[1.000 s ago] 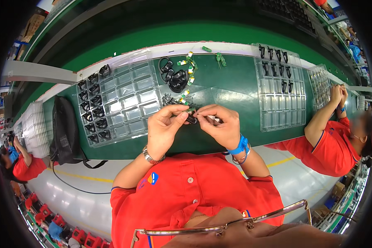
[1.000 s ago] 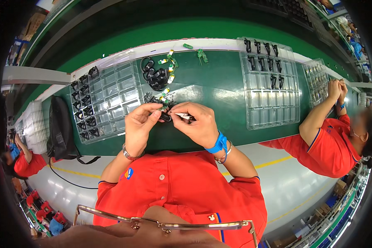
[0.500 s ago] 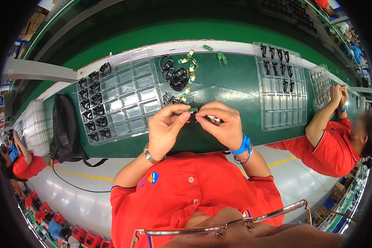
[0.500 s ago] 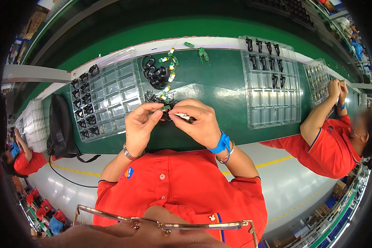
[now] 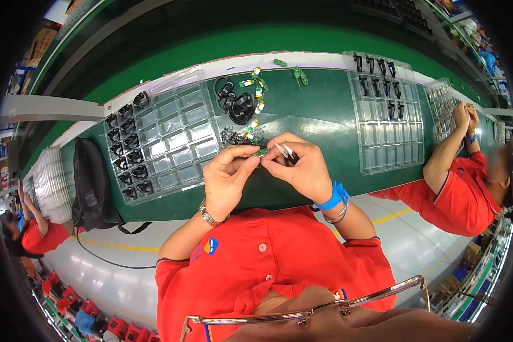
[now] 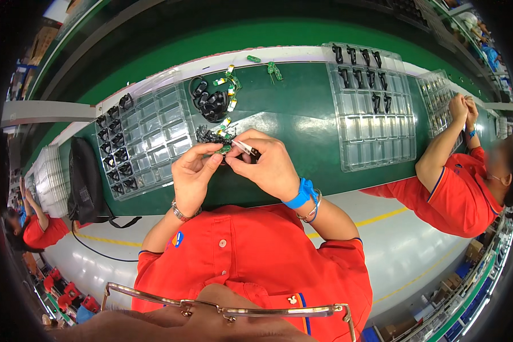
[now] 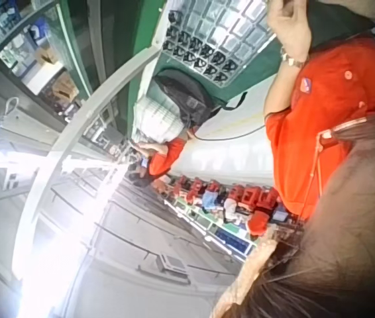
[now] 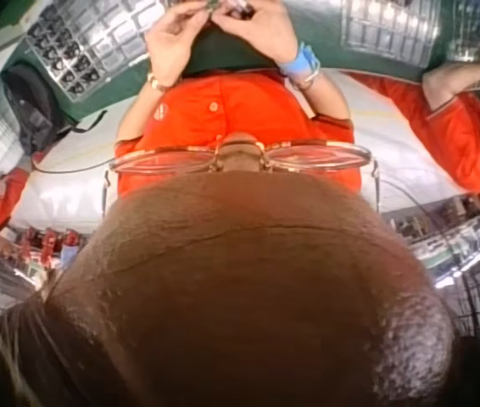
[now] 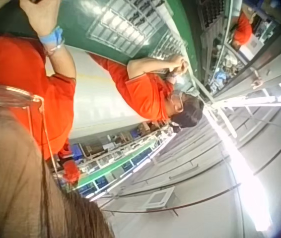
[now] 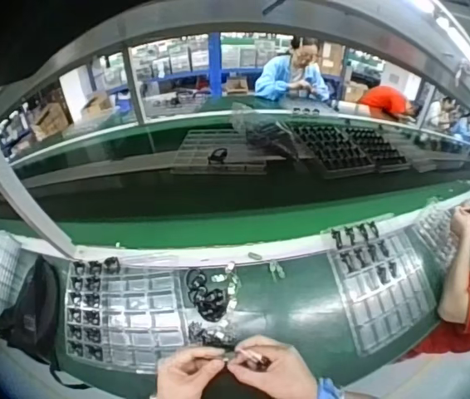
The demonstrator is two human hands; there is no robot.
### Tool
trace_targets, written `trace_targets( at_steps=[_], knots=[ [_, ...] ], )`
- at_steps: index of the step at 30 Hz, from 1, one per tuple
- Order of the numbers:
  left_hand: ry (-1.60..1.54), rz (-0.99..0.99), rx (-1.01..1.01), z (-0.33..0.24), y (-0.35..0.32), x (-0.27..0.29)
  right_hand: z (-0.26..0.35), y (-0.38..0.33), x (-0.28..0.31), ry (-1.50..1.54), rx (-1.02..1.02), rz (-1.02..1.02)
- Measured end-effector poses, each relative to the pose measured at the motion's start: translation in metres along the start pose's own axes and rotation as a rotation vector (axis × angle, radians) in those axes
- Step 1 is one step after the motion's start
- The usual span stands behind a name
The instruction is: Assembling small electronic components onto printed circuit boards at a factory workstation.
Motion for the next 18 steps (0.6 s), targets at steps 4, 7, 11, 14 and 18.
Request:
trace_targets(
  at_steps=[4,7,11,14,18],
  knots=[
    [-0.024,0.018,-0.007,-0.0003,-0.0002,-0.0001,0.0006,-0.0006,-0.0015,0.013,-0.061,-0.006],
    [-0.024,0.028,-0.025,-0.0021,-0.0007,0.0000,0.0007,-0.0005,-0.0012,-0.011,-0.063,-0.016],
    [-0.024,0.032,-0.035,-0.0024,-0.0008,0.0005,-0.0004,-0.0006,-0.0020,-0.052,-0.085,-0.040],
    [-0.025,0.027,-0.023,-0.0018,-0.0003,0.0011,-0.0003,-0.0006,-0.0024,-0.071,-0.024,-0.058],
    [-0.022,0.042,0.004,-0.0029,0.0002,0.0004,0.0011,-0.0007,0.0029,-0.075,-0.048,-0.032]
  ],
)
Point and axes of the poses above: each hand's wrist, its own y-axis towards the middle knuckle, its own x-axis out of the back of the hand, z = x × y, the point moved 4 cm from there along y, towards the middle knuckle, and after that the axes turned 9 degrees about z, right-handed, at the moved point
